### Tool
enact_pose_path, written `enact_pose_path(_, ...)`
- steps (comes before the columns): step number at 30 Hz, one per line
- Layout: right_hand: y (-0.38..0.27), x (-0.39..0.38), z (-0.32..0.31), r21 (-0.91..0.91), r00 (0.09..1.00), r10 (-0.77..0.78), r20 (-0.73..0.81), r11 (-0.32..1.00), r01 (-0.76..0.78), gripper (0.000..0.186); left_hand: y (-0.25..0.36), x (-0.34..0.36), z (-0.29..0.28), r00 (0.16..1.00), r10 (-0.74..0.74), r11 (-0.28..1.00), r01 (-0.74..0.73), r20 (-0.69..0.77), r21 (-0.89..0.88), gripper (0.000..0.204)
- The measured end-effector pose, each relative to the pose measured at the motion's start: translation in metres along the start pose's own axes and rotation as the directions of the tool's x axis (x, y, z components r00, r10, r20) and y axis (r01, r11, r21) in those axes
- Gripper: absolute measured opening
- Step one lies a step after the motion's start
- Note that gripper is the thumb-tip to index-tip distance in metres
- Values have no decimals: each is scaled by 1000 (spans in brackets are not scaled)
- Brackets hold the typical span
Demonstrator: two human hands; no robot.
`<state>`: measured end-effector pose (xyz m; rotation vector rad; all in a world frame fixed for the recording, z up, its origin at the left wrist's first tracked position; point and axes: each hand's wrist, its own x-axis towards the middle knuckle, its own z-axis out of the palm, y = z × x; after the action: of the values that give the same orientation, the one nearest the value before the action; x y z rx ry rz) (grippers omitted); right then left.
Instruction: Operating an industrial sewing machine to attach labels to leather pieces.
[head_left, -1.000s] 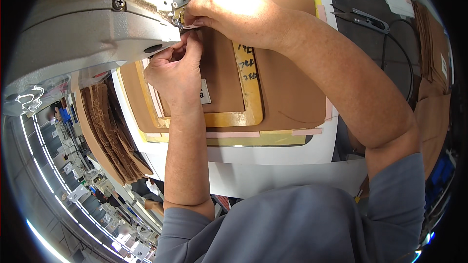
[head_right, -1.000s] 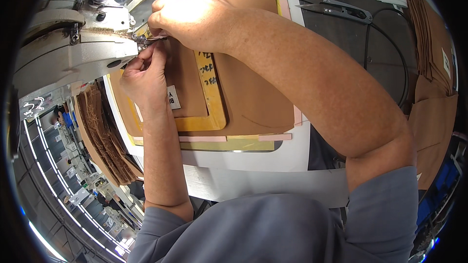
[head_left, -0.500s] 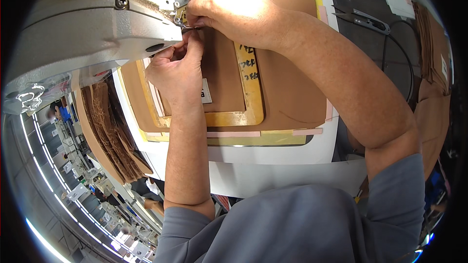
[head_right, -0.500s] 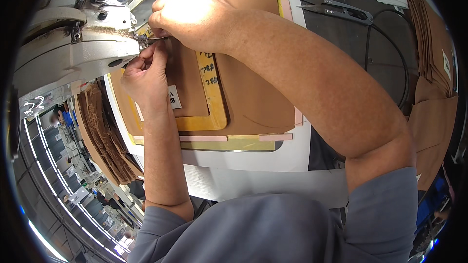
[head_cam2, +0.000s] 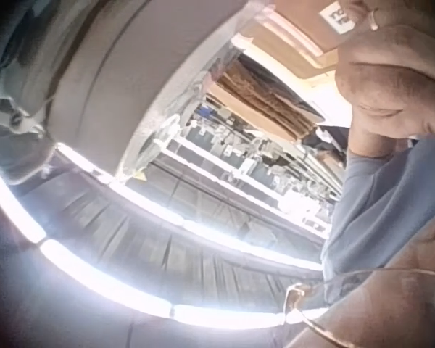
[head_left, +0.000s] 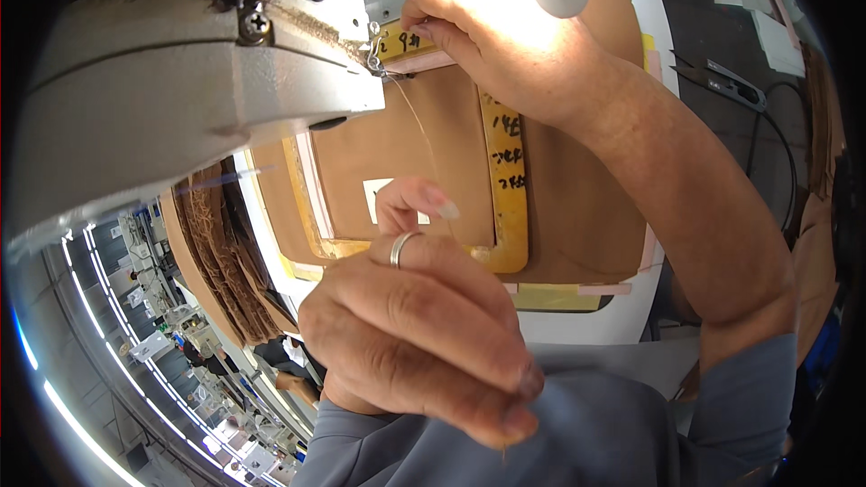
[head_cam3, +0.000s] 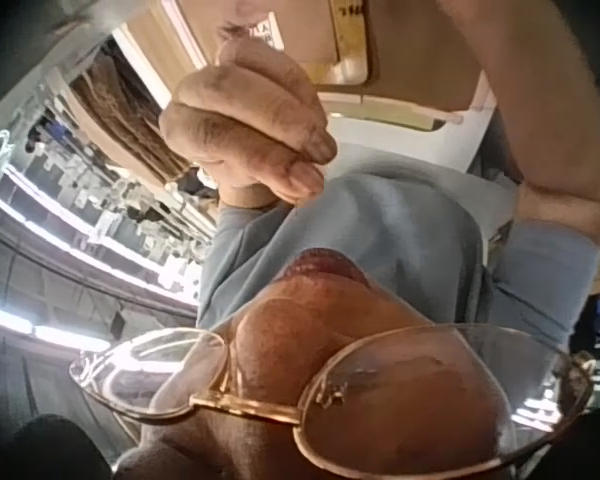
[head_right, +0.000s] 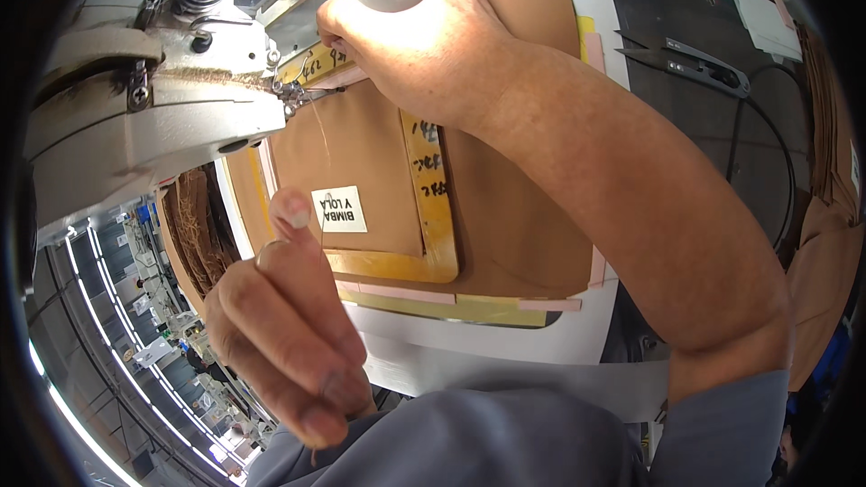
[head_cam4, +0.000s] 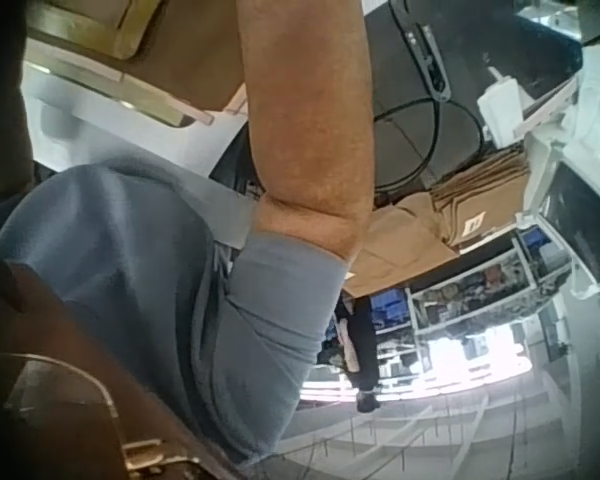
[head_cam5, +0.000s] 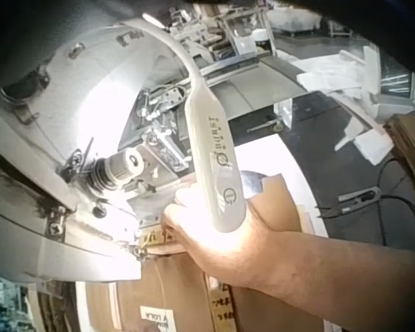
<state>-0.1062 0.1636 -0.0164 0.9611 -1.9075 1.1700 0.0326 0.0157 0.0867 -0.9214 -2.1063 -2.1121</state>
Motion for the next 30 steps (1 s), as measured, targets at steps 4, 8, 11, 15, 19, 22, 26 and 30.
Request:
enact_pose_path(4,8,-2,5,37,986,-97,-135,994,103,13,-15,-4,8,983,171,972,-181,-71,-153,17)
enact_pose_path(8,12,-3,6,17,970,-141,-200,989,147,15,-15,-4,7,992,126,985,-129,-30,-118,17)
enact_pose_path(11,16,-6,15,8,958,-169,-231,984,176,16,-10,-7,4,995,96,992,-96,-10,-80,16)
enact_pose_path(15,12,-4,11,45,970,-127,-205,989,139,15,-10,-8,-2,998,59,997,-59,16,-56,16)
enact_pose_path(19,14,-9,11,40,975,-118,-187,991,127,14,-14,-12,-8,999,26,998,-24,41,-51,15)
enact_pose_path(22,12,-1,10,22,969,-124,-213,991,132,15,-7,-5,-11,998,-2,1000,3,59,-10,15)
enact_pose_path(26,13,-1,6,44,974,-138,-180,988,148,17,-7,-13,-12,996,-44,999,42,79,28,14)
enact_pose_path(30,13,-6,5,-42,978,-141,-151,990,137,17,-19,4,-10,967,-211,795,256,-146,550,9)
